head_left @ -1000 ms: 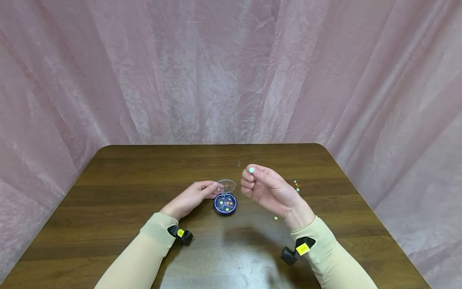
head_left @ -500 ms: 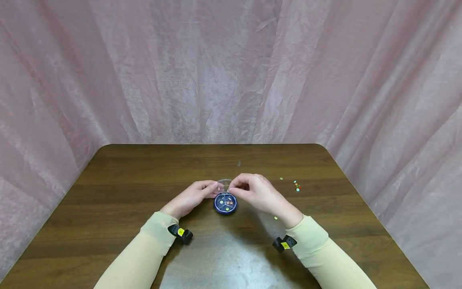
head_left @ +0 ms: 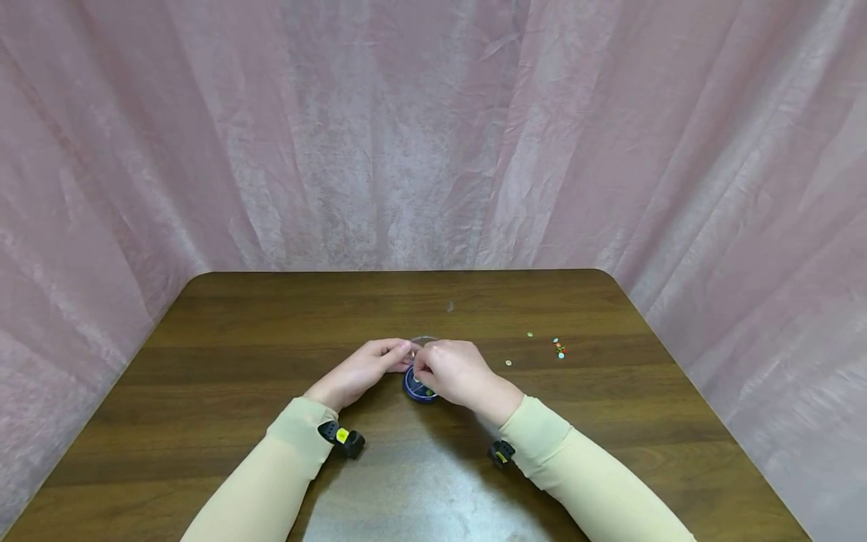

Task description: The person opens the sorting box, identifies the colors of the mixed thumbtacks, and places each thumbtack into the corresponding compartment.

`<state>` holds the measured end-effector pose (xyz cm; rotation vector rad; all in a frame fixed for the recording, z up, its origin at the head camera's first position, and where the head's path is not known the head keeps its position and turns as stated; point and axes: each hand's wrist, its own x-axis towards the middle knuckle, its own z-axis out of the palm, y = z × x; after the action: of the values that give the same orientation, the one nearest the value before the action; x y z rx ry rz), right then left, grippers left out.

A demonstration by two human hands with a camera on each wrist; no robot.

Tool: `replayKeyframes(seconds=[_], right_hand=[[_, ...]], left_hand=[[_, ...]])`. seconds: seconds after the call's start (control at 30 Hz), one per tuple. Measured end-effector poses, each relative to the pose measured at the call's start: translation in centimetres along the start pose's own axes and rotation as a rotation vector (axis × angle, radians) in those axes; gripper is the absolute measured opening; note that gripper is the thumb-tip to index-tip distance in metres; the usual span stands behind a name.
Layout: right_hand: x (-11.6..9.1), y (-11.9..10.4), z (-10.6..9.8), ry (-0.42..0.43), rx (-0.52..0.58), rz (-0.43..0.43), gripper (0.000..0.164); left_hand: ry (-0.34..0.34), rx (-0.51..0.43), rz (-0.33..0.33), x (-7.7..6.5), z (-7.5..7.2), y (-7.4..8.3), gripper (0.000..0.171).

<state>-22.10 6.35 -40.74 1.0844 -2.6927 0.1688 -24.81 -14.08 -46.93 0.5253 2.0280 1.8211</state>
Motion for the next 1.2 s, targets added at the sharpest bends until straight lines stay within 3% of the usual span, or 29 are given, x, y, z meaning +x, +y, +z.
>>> replayKeyframes(seconds=[0.37,0.57,0.73,0.97,1.2], right_hand=[[0.4,-0.3,0.9,-0.037,-0.126,-0.038,0.019],[0.2,-0.3,0.7,-0.050,-0.129,-0.055,0.017],[-0.7,0.9,-0.5,-0.011,-0.078,-0.051,0.012],[-3.2,4.7,-2.3,0.035,-0.043,0.098,0.005],[-5.8,8.4,-2.7,-0.083,-0.080,0.310,0.007]], left_hand=[[0.005,-0.005,-0.007,0.1,-0.1,-0.1,0.044],[0.007,-0.002,0.015,0.1,-0.1,-0.3,0.045],[0.009,0.010,-0.002,0.1,0.1,-0.1,0.046],[0.022,0.055,-0.035,-0.4,0.1,0.5,0.046],[0.018,0.052,-0.035,-0.5,0.1,0.3,0.045]])
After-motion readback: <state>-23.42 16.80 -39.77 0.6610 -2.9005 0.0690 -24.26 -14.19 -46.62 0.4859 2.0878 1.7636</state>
